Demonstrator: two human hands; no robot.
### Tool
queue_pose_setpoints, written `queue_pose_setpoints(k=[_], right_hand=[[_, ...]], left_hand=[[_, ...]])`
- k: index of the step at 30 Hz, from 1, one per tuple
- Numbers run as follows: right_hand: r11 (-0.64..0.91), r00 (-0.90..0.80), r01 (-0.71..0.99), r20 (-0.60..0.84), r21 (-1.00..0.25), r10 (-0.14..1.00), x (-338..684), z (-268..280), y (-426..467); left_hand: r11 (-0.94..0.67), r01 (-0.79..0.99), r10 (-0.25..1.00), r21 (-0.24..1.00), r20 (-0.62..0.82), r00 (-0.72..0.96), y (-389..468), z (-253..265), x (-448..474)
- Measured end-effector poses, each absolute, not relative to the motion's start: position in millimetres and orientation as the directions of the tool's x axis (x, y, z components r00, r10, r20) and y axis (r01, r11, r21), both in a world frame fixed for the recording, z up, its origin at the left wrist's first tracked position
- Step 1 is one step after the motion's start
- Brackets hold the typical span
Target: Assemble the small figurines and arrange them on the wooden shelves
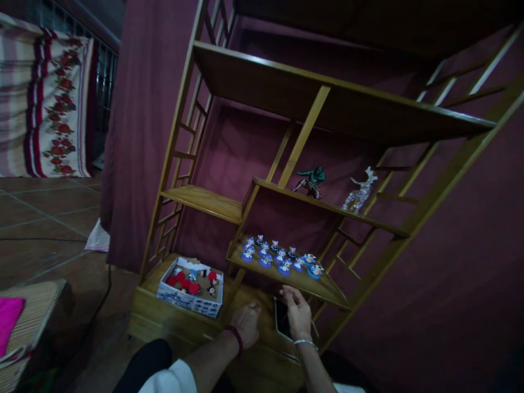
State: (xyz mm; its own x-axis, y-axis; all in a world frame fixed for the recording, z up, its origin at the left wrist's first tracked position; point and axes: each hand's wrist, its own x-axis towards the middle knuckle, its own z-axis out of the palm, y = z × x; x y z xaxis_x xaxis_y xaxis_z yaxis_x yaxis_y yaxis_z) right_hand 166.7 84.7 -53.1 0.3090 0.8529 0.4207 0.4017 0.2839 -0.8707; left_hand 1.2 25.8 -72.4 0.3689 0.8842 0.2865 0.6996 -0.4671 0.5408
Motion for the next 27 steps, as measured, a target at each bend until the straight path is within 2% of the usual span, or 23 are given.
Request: queue_pose_setpoints(k=[6,9,18,27], right_hand=[[0.183,0.076,0.363,0.225,-0.914,0.971,111,-96,62],[0.162,-0.011,0.415,0.173,-0.895,0.985,80,-109,50],[0.123,-0.075,0.605,0.097,-0.787,0.992,12,-121,36],[0.123,-0.125,0.625,0.057,-0.771,0.990,-7,-137,53]], left_hand=[[-0.379,0.779,0.925,0.499,0.196,0.325,8,-86,-28],[-0.347,0.796,0.938,0.497,0.179,0.297,-1,-92,-46],[-0.196,0.841,0.980,0.504,0.071,0.185,-10,-109,-94],[-0.155,0.852,0.988,0.500,0.052,0.149,-2,-123,-114]])
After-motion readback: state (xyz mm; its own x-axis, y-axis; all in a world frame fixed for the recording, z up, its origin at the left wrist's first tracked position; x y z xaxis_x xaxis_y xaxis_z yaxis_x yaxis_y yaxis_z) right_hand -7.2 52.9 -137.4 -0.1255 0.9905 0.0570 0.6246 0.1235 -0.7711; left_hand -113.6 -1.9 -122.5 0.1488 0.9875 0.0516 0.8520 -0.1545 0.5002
